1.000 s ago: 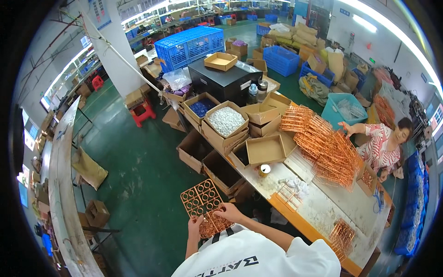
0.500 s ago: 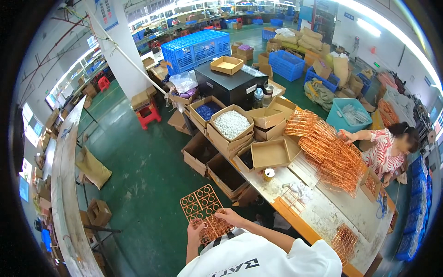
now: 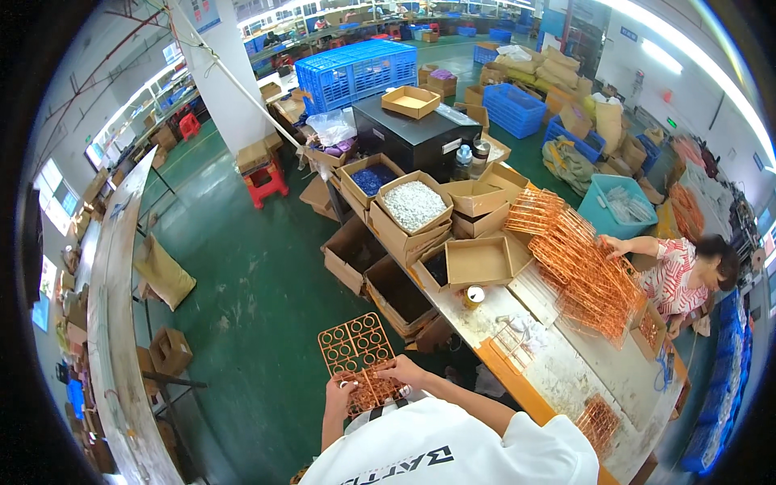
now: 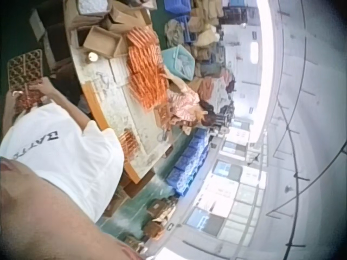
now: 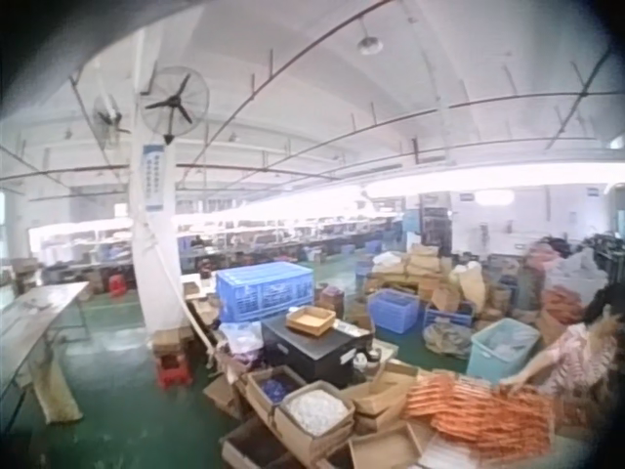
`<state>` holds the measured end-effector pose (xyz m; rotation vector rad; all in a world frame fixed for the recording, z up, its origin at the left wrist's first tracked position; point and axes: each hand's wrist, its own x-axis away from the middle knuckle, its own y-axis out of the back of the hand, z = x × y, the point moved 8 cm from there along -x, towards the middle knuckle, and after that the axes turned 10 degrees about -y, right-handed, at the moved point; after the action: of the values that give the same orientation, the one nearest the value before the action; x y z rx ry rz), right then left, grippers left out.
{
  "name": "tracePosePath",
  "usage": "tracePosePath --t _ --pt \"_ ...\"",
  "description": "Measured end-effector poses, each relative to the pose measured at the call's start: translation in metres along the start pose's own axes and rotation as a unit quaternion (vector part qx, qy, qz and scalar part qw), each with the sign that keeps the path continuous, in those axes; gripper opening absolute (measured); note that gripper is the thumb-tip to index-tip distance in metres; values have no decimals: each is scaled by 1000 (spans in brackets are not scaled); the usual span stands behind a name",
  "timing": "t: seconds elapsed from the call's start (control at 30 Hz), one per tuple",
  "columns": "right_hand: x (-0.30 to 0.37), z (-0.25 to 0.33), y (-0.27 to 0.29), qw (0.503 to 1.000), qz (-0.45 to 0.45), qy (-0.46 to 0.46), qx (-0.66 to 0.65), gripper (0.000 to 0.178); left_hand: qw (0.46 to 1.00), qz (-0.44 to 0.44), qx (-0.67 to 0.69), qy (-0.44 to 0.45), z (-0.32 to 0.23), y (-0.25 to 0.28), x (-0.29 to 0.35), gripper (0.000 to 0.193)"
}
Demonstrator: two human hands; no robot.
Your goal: The person picks up a metal frame and fills its circular slots with copper-colored components by hand, working over a bin of the components.
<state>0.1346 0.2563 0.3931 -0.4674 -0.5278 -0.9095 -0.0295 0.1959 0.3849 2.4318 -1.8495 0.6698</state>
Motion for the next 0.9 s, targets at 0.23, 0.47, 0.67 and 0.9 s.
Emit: tracePosePath --t 0.23,0.47,0.67,0.9 --pt "-3 -5 -9 983 37 -83 -157 30 998 -47 -10 36 -7 -1 8 23" --pt "-16 -16 -7 996 49 -58 -41 33 999 -38 36 -9 0 2 0 26" --pt "-7 -11 -9 992 38 -96 -73 19 984 -51 160 53 -4 -2 7 15" --pt "-7 -10 -14 985 73 -71 -143 20 964 -29 250 86 8 -3 2 8"
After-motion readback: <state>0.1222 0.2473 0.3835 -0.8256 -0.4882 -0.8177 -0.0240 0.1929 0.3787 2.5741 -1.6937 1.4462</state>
